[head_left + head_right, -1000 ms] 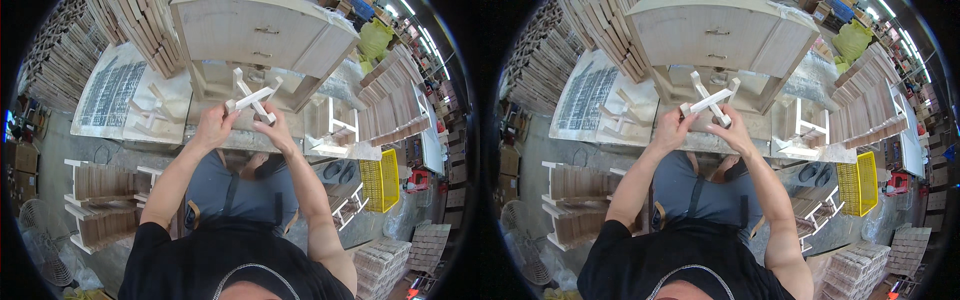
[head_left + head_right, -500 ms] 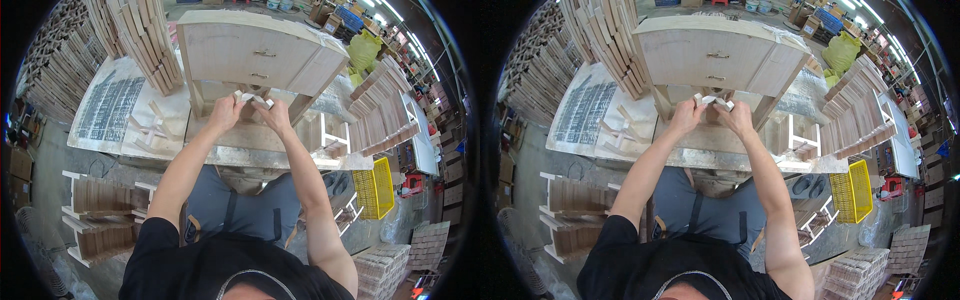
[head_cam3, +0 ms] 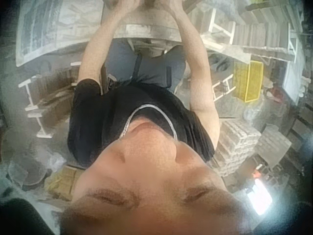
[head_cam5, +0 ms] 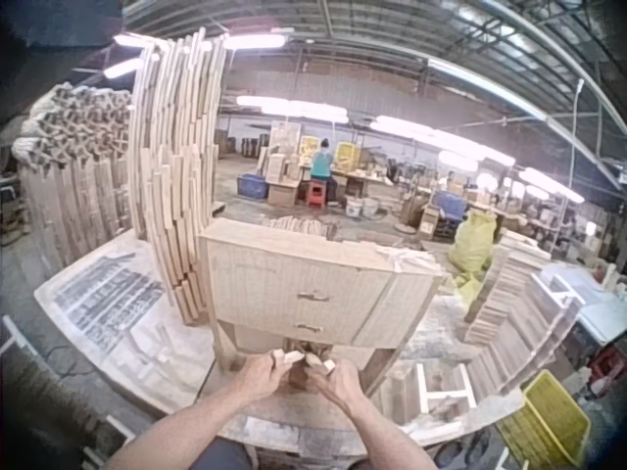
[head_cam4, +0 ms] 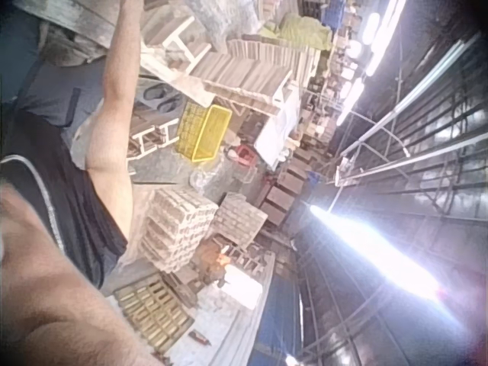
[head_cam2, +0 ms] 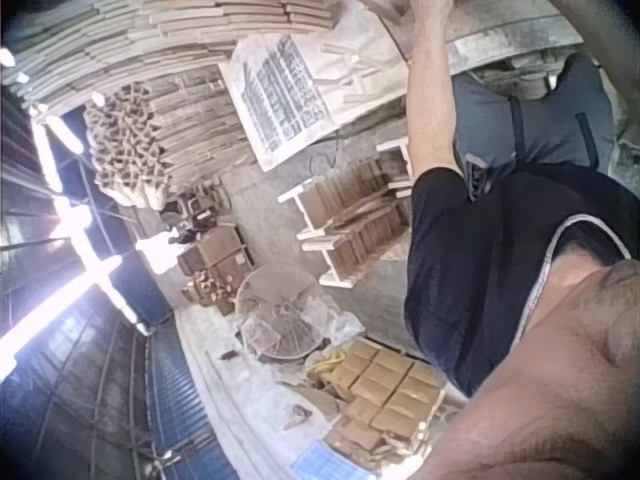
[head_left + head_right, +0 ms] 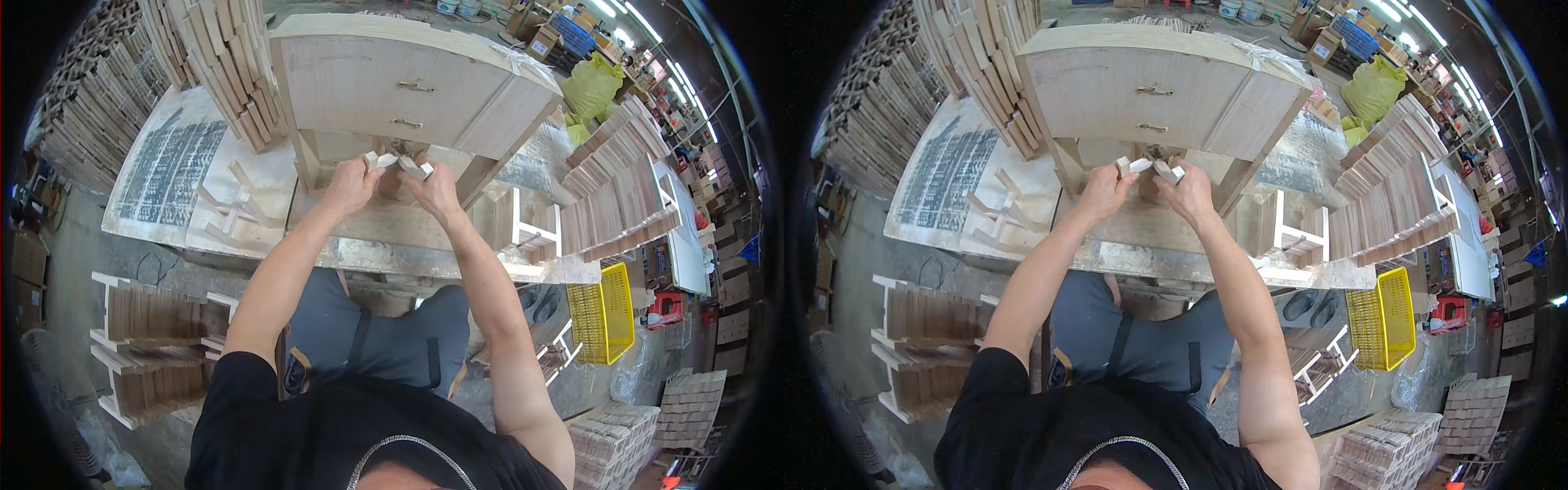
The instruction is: Assembling cross-shaped wooden furniture bases and stacking them.
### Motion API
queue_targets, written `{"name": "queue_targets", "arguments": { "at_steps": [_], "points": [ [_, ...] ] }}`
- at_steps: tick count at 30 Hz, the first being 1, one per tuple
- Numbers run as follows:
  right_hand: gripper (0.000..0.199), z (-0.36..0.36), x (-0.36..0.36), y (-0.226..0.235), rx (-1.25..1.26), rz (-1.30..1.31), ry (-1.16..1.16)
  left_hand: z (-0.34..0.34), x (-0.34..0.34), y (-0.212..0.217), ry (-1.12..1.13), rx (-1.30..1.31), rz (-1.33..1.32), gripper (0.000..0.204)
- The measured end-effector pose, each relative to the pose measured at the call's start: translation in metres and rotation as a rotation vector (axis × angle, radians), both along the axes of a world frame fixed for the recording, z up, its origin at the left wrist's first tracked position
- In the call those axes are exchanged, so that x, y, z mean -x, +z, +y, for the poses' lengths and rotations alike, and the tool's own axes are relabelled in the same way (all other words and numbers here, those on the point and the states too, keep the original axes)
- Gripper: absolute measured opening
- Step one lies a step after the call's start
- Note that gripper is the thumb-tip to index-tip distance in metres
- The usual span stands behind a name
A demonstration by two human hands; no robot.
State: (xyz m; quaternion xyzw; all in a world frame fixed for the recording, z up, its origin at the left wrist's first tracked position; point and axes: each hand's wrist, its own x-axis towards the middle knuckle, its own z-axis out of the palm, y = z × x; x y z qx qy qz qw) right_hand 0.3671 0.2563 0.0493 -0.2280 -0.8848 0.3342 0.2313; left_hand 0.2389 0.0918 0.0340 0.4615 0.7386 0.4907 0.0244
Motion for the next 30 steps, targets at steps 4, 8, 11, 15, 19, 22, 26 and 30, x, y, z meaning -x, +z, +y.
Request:
{"name": "queue_targets", "arguments": {
  "at_steps": [4, 8, 11, 15, 19, 22, 26, 30],
  "points": [
    [0.039, -0.002, -0.003, 0.001, -0.044, 0.036, 0.017, 0.001, 0.001, 0.006, 0.042, 0.066, -0.023, 0.029],
    [0.042, -0.031, -0.035, 0.016, -0.005, -0.08, 0.109, -0.044, -0.02, 0.018, 0.08, 0.086, 0.058, 0.034],
    [0.036, -0.057, -0.087, 0.037, 0.424, -0.121, 0.475, -0.113, -0.044, 0.042, 0.057, 0.14, -0.28, 0.033],
    [0.05, -0.107, -0.106, 0.092, -0.363, 0.11, 0.686, -0.178, -0.042, 0.038, 0.014, -0.142, -1.14, 0.029],
    [0.056, -0.144, -0.055, 0.081, -0.633, 0.289, 0.785, -0.238, -0.033, 0.072, 0.047, -0.253, -1.366, 0.038],
    [0.033, -0.169, 0.02, 0.077, -0.434, 0.528, 0.781, -0.288, -0.008, 0.043, 0.51, -0.637, -0.787, 0.041],
    [0.022, -0.189, 0.127, 0.065, 0.064, 0.303, 0.732, -0.316, 0.002, -0.024, 0.742, -0.328, -0.275, 0.055],
    [0.023, -0.187, 0.173, 0.055, 0.145, -0.018, 0.811, -0.301, -0.002, -0.033, 0.695, -0.083, -0.214, 0.099]
  ]
}}
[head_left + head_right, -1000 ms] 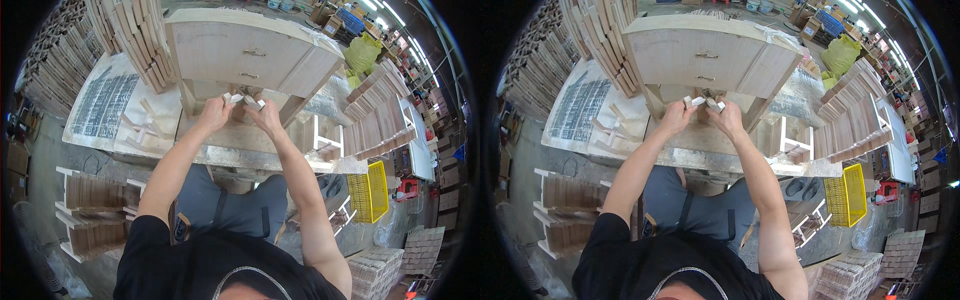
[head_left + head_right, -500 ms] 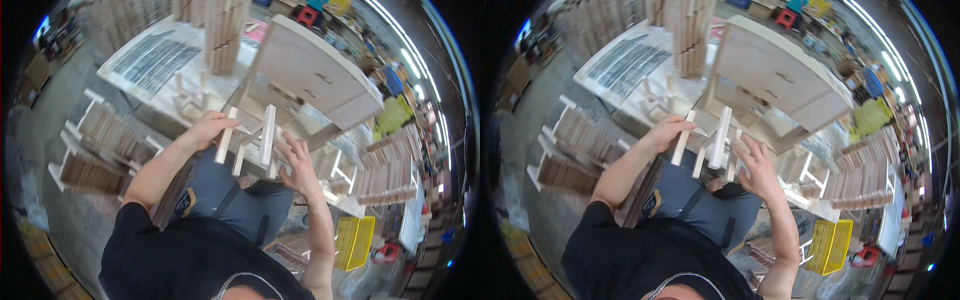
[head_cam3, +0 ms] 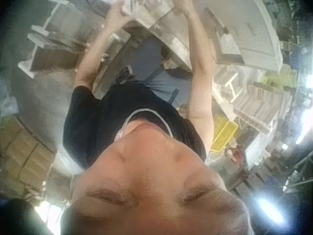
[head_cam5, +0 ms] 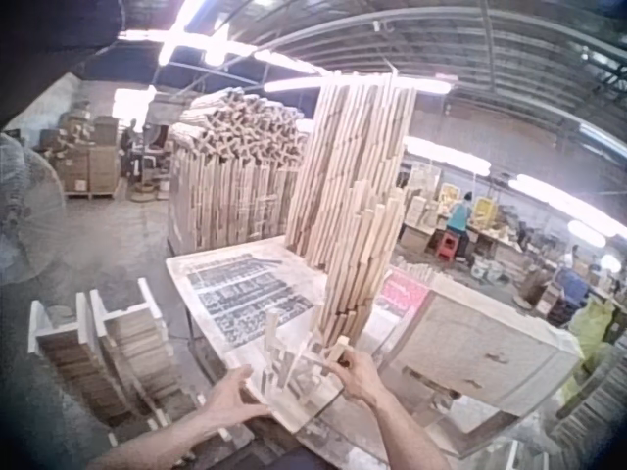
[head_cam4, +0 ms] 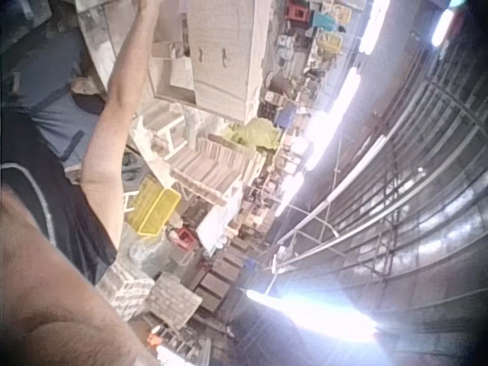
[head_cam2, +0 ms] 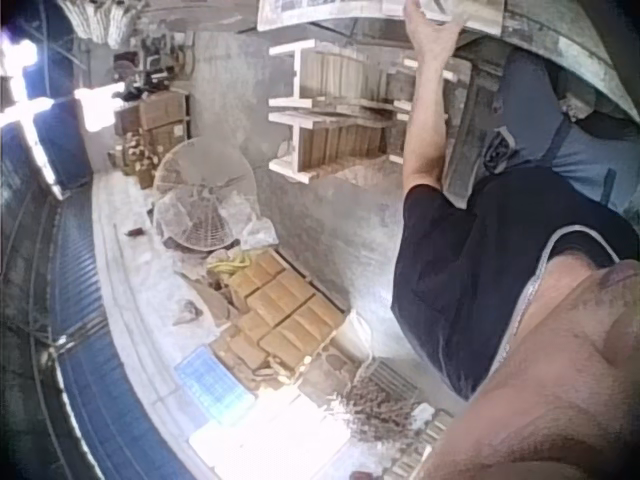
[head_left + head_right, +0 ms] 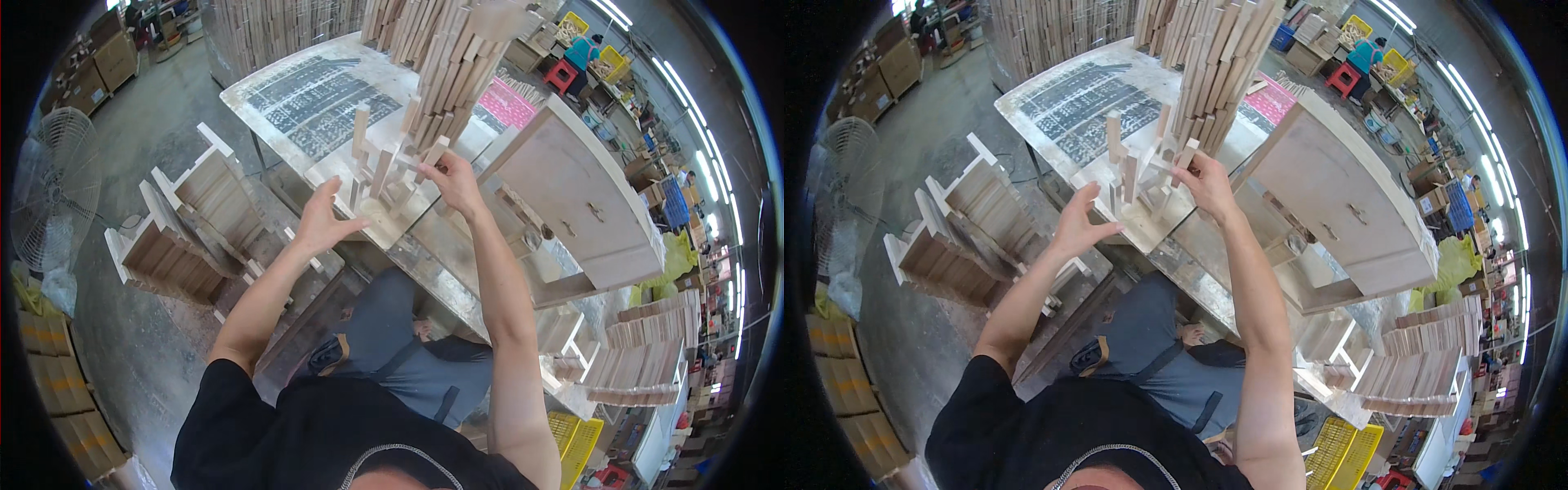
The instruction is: Assembling cross-shaped wooden furniture bases and stacking them.
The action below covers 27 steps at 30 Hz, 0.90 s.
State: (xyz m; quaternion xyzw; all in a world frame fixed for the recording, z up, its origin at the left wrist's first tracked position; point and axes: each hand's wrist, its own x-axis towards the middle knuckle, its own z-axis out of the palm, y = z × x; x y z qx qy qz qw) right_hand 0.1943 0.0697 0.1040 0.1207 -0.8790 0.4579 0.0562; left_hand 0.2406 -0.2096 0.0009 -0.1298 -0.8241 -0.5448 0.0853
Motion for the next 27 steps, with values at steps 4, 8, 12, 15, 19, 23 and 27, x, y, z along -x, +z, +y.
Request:
{"name": "queue_targets", "arguments": {
  "at_steps": [4, 8, 12, 15, 19, 23, 27],
  "points": [
    [0.036, 0.013, 0.009, -0.057, -0.046, -0.148, 0.066, 0.021, 0.009, 0.002, -0.008, 0.115, 0.053, 0.095],
    [0.059, 0.004, -0.012, -0.092, 0.435, -0.329, -0.013, 0.028, 0.018, -0.005, 0.008, 0.176, -0.013, 0.081],
    [0.074, -0.02, -0.027, -0.1, -0.168, 0.069, -0.01, 0.026, 0.029, -0.027, 0.056, 0.197, 0.065, 0.058],
    [0.068, -0.024, -0.02, -0.118, -0.228, -0.117, -0.215, 0.033, 0.037, -0.042, 0.061, 0.156, 0.22, 0.041],
    [0.051, -0.03, -0.033, -0.126, -0.15, -0.081, -0.416, 0.067, 0.031, -0.046, 0.161, 0.14, 0.254, 0.029],
    [0.046, -0.03, -0.073, -0.114, -0.135, -0.028, -0.33, 0.044, 0.043, -0.068, 0.105, 0.047, 0.252, 0.036],
    [0.038, 0.021, -0.182, -0.073, -0.072, 0.242, -0.191, 0.03, 0.074, -0.084, -0.06, -0.063, 0.08, 0.034]
  ]
}}
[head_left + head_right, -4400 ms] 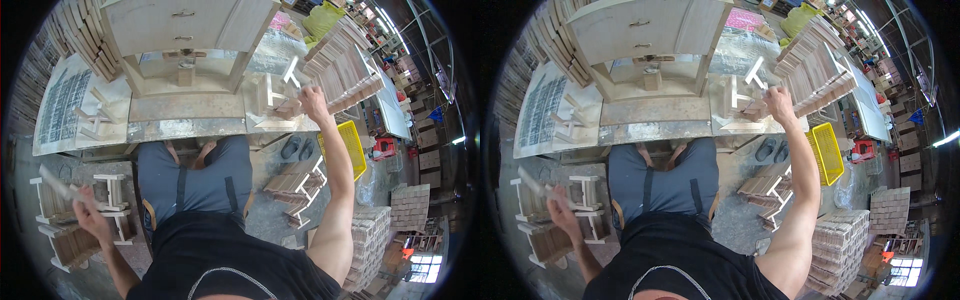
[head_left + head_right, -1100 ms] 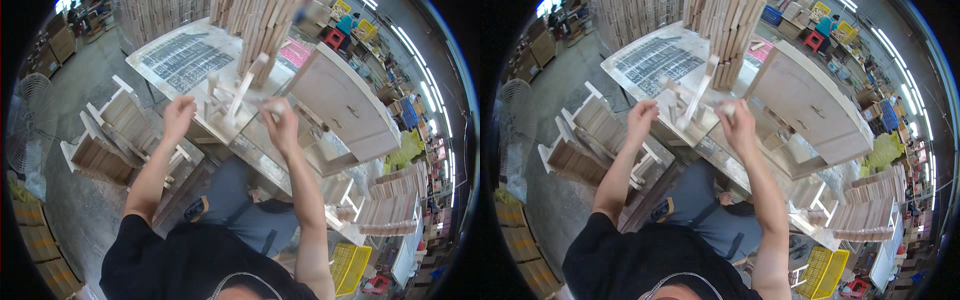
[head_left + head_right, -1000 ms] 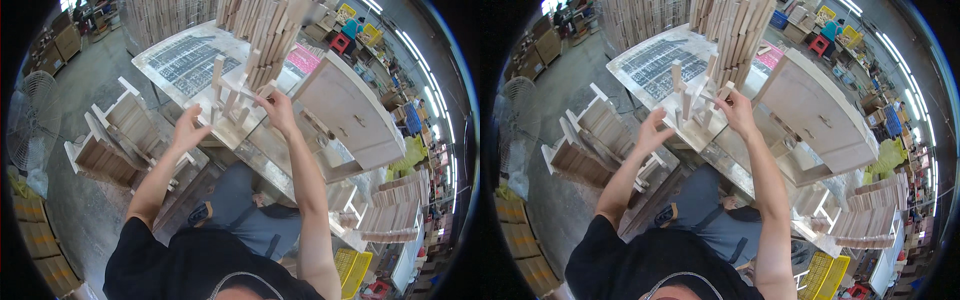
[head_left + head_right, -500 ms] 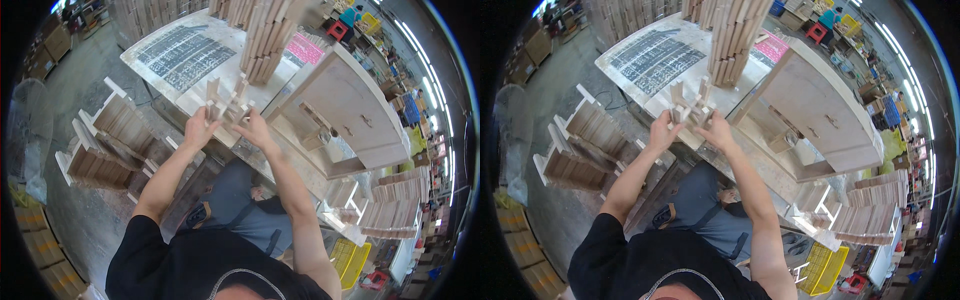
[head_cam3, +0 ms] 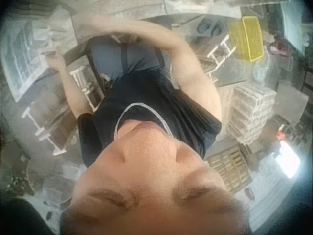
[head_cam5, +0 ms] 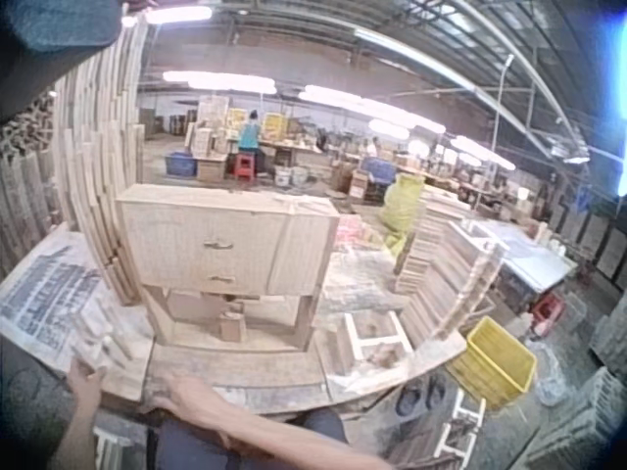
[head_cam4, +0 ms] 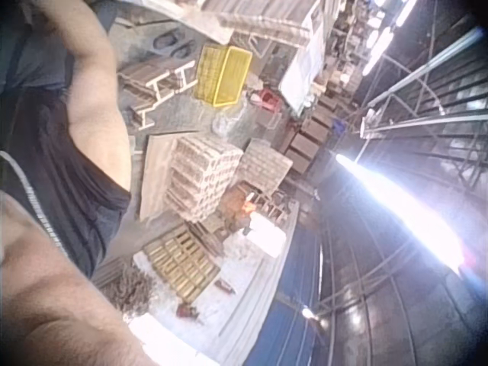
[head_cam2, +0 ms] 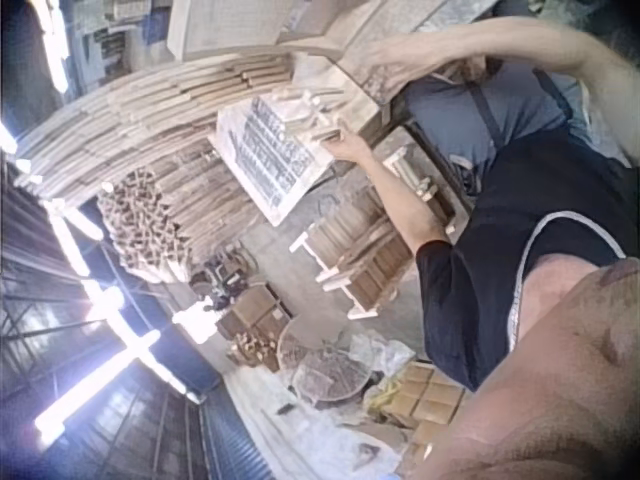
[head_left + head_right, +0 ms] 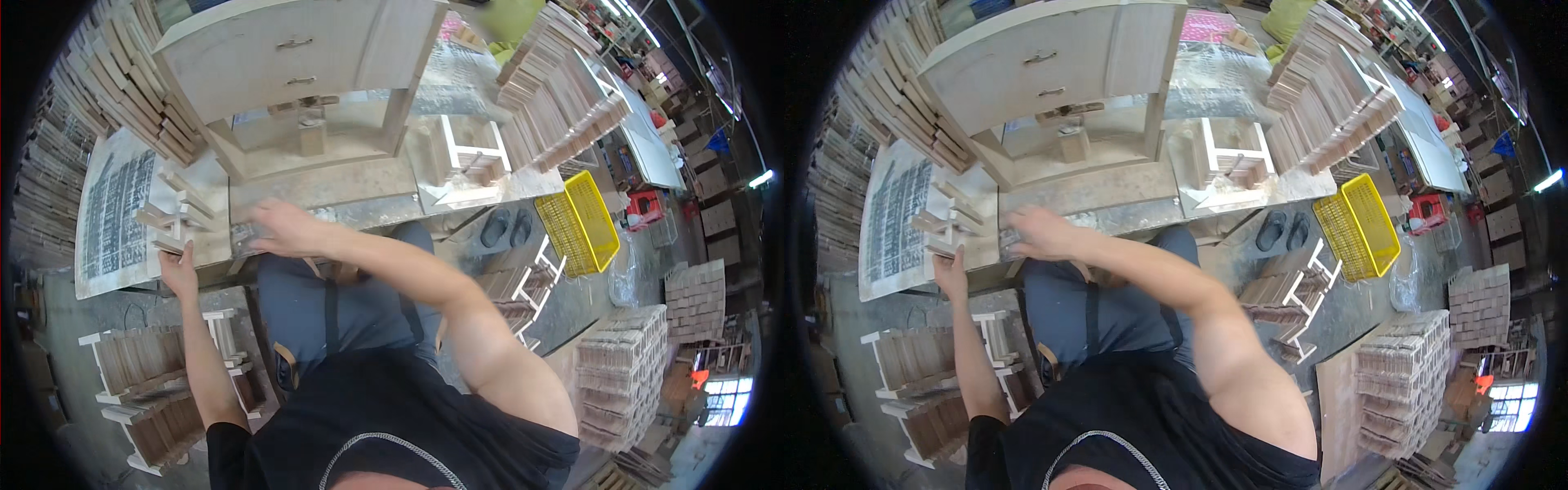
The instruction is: Assembling cross-shaped wooden furniture bases and stacking them.
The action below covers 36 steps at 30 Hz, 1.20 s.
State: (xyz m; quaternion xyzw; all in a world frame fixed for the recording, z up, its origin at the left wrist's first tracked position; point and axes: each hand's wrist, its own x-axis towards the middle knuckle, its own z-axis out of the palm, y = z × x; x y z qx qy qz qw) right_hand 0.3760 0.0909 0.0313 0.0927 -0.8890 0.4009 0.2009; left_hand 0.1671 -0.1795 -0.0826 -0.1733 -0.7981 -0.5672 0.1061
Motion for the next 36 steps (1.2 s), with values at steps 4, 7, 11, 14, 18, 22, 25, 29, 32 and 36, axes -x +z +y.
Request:
{"name": "queue_targets", "arguments": {
  "at_steps": [4, 7, 11, 14, 18, 22, 25, 29, 32, 36],
  "points": [
    [0.023, 0.112, -0.145, 0.049, -0.104, -0.131, -0.33, -0.002, 0.008, 0.004, -0.098, -0.057, -0.017, 0.046],
    [0.037, 0.238, -0.214, 0.06, -0.308, -0.316, -0.939, -0.006, -0.005, 0.01, 0.008, 0.124, 0.161, 0.046],
    [0.044, 0.342, -0.279, 0.034, -0.616, -0.566, -0.846, 0.018, -0.009, 0.011, 0.035, 0.133, 0.046, 0.053],
    [0.024, 0.369, -0.288, 0.021, -0.664, -0.525, -0.684, 0.006, -0.029, 0.026, 0.189, 0.299, 0.165, 0.071],
    [0.022, 0.367, -0.267, 0.048, -0.49, -0.577, -0.514, -0.076, -0.096, 0.032, 0.315, 0.292, 0.125, 0.06],
    [0.024, 0.388, -0.259, 0.063, -0.579, -0.643, -0.416, -0.163, -0.161, 0.005, 0.348, 0.484, -0.158, 0.041],
    [0.025, 0.383, -0.271, 0.085, -0.526, -0.608, -0.551, -0.186, -0.189, -0.003, 0.25, 0.641, -0.252, 0.041],
    [0.019, 0.276, -0.276, 0.094, -0.43, -0.175, -0.757, -0.174, -0.174, -0.044, 0.237, 0.98, -0.002, 0.035],
    [0.024, 0.184, -0.269, 0.09, -0.499, -0.28, -0.669, -0.164, -0.155, -0.066, 0.177, 1.117, -0.289, 0.031],
    [0.03, 0.069, -0.222, 0.073, -0.283, -0.196, -0.56, -0.158, -0.155, -0.029, 0.255, 0.673, -0.351, 0.031]
  ]
}}
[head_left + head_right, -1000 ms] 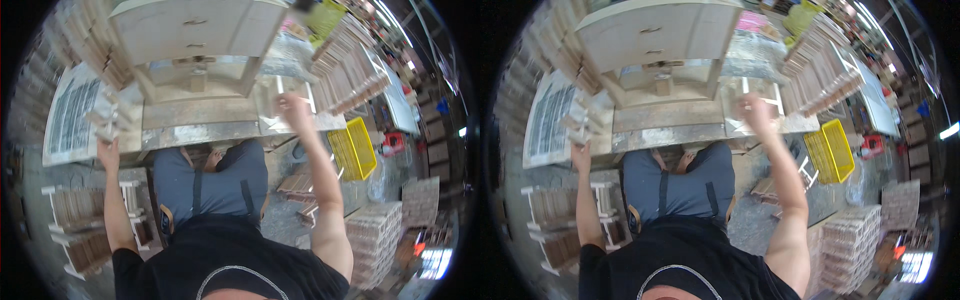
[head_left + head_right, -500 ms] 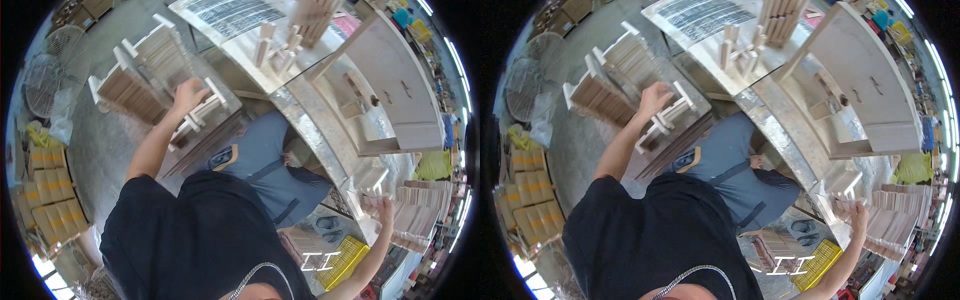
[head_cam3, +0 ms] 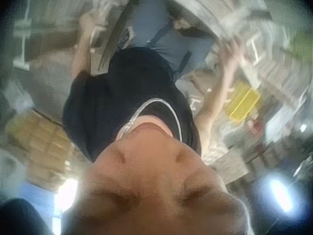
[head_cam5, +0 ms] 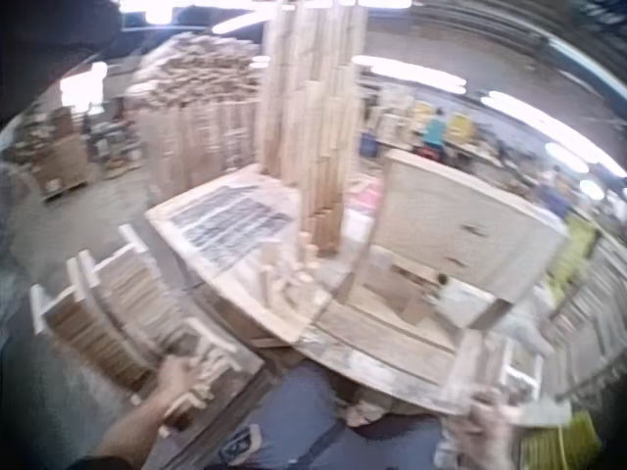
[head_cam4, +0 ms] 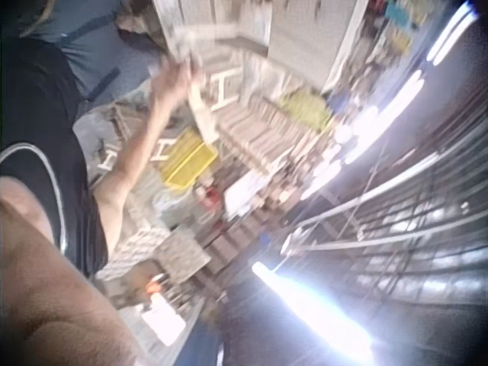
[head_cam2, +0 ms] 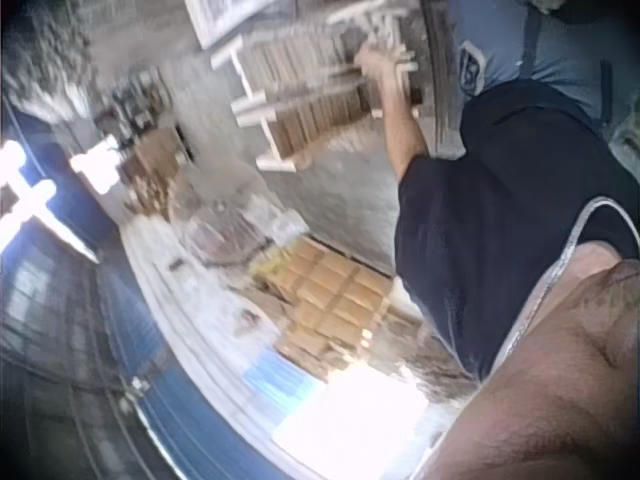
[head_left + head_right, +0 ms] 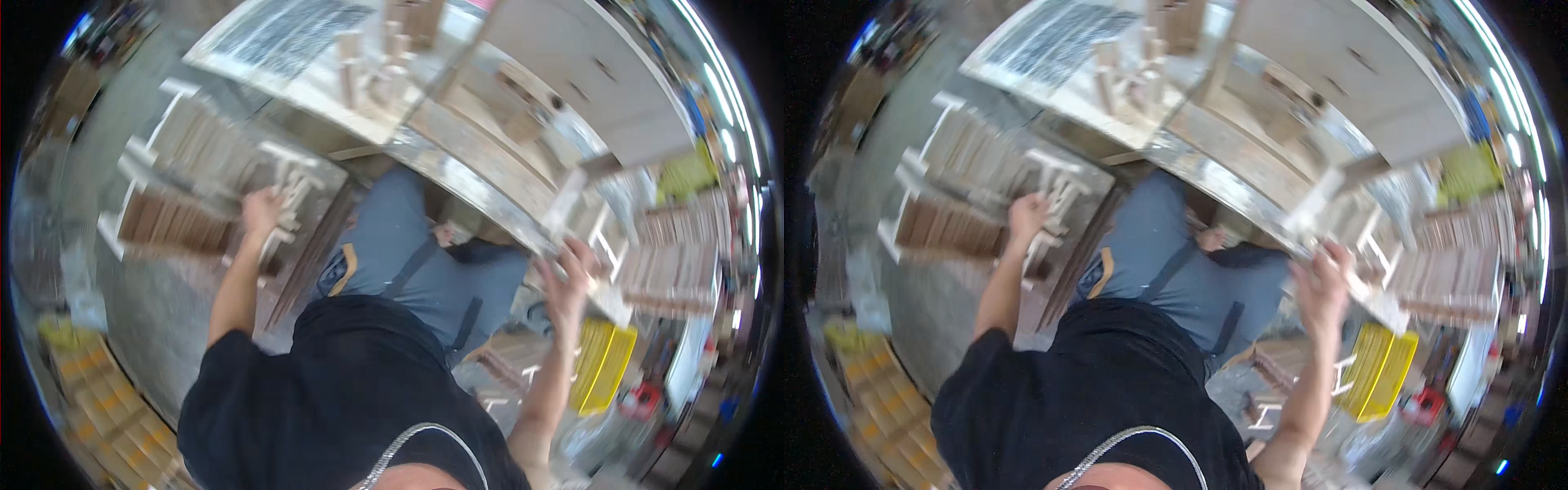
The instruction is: Assembling cross-shaped wooden furniture bases and stacking them.
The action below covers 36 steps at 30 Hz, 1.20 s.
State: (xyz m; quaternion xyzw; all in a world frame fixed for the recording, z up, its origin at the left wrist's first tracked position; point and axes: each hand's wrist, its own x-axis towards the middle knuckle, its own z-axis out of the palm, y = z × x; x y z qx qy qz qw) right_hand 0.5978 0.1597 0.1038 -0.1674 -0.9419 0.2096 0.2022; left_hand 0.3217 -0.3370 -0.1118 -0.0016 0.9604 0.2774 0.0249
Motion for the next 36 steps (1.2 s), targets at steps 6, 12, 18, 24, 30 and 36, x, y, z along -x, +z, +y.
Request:
{"name": "queue_targets", "arguments": {
  "at_steps": [6, 12, 18, 24, 30, 36],
  "points": [
    [0.027, -0.077, 0.104, -0.053, 0.507, -0.161, 0.309, 0.011, -0.077, 0.105, 0.116, -0.528, 0.428, 0.016],
    [0.023, -0.097, 0.123, -0.097, 0.73, -0.156, 0.595, 0.117, -0.128, 0.186, -0.694, -0.486, 0.183, 0.024],
    [0.028, -0.098, 0.092, -0.073, 0.895, -0.248, 0.513, 0.161, -0.092, 0.162, -0.778, -0.553, -0.172, 0.023],
    [0.028, -0.075, 0.07, -0.095, 0.869, -0.176, 0.493, 0.202, -0.077, 0.158, -0.884, -0.549, -0.514, 0.026],
    [0.022, -0.073, 0.072, -0.104, 1.172, -0.165, 0.359, 0.22, -0.053, 0.124, -0.964, -0.524, -0.566, 0.031],
    [0.049, -0.053, 0.095, -0.105, 1.351, 0.063, 0.265, 0.248, -0.029, 0.152, -0.744, -0.983, -0.897, 0.032]
  ]
}}
